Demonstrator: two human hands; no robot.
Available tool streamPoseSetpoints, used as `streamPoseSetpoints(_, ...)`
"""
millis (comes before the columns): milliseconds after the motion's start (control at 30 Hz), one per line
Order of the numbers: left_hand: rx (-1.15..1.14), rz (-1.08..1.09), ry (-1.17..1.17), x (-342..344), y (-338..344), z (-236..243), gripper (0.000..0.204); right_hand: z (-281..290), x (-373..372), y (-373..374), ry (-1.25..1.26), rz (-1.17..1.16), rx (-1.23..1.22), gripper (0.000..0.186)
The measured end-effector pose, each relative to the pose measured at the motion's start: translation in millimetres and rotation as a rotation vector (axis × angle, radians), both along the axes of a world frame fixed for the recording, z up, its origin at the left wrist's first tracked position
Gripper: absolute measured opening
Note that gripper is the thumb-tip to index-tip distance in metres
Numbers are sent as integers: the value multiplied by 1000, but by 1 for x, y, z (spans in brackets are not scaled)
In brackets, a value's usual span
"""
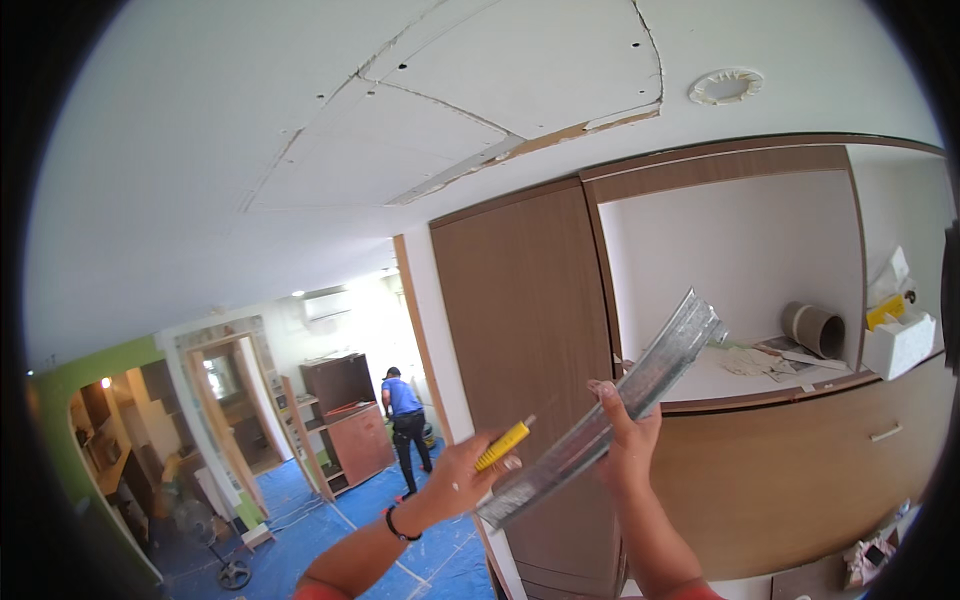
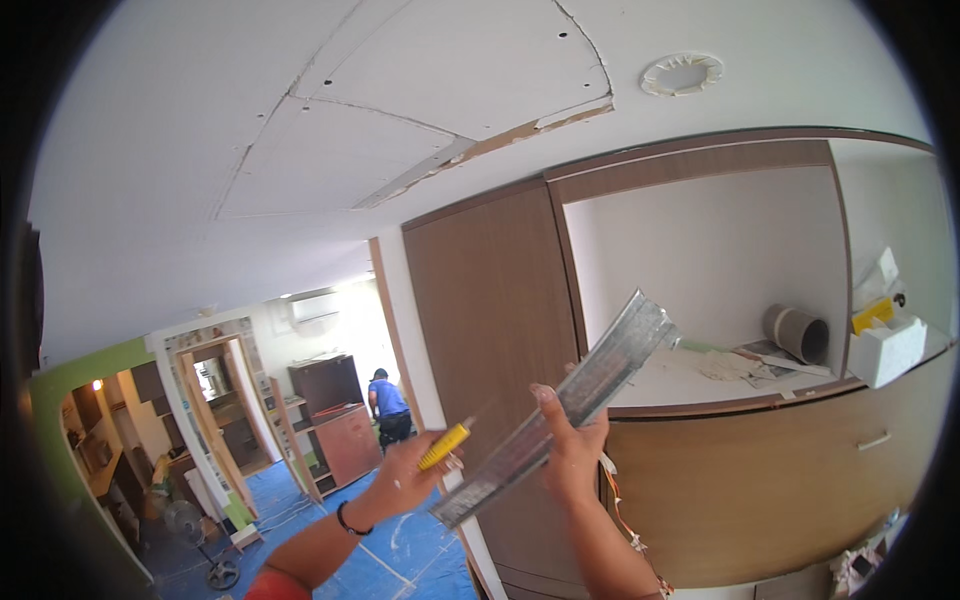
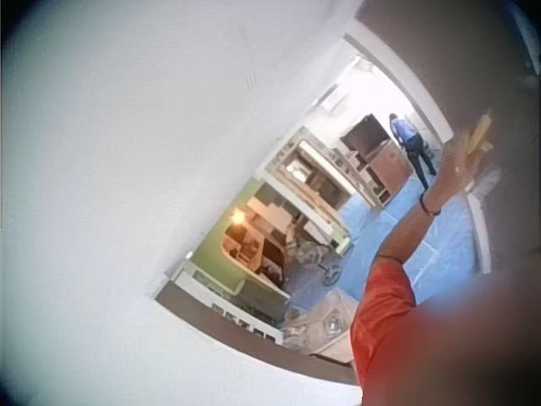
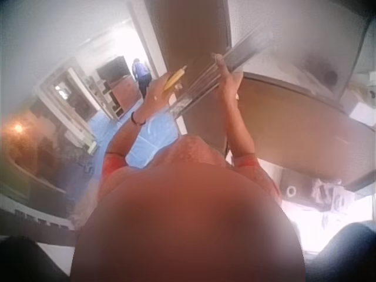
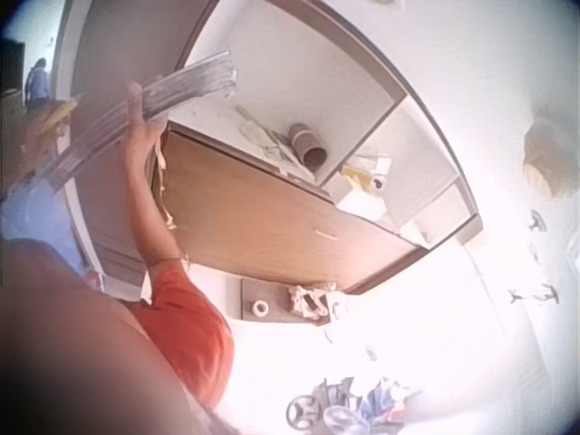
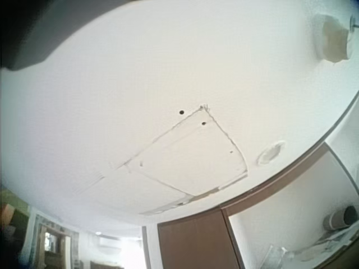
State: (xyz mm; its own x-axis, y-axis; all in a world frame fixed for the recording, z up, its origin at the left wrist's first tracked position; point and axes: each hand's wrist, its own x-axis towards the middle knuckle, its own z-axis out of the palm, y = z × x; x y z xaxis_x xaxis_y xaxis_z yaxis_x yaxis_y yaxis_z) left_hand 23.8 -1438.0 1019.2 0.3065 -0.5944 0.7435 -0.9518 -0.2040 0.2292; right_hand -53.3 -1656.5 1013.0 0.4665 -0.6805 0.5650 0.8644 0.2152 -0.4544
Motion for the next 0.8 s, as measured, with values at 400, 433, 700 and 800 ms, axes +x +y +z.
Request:
streamPoseSetpoints(400,-300,546,-1140,-197,14,275,33,-85,12,-45,199,158,-320,26)
streamPoseSetpoints(433,-269,590,-1211,-205,14,283,32,-89,12,-44,197,167,-316,26)
streamPoseSetpoints(700,-234,525,-1430,-233,9,302,37,-103,21,-38,182,334,-304,21)
streamPoseSetpoints(800,-180,513,-1259,-247,1,303,39,-100,22,-37,172,360,-310,21)
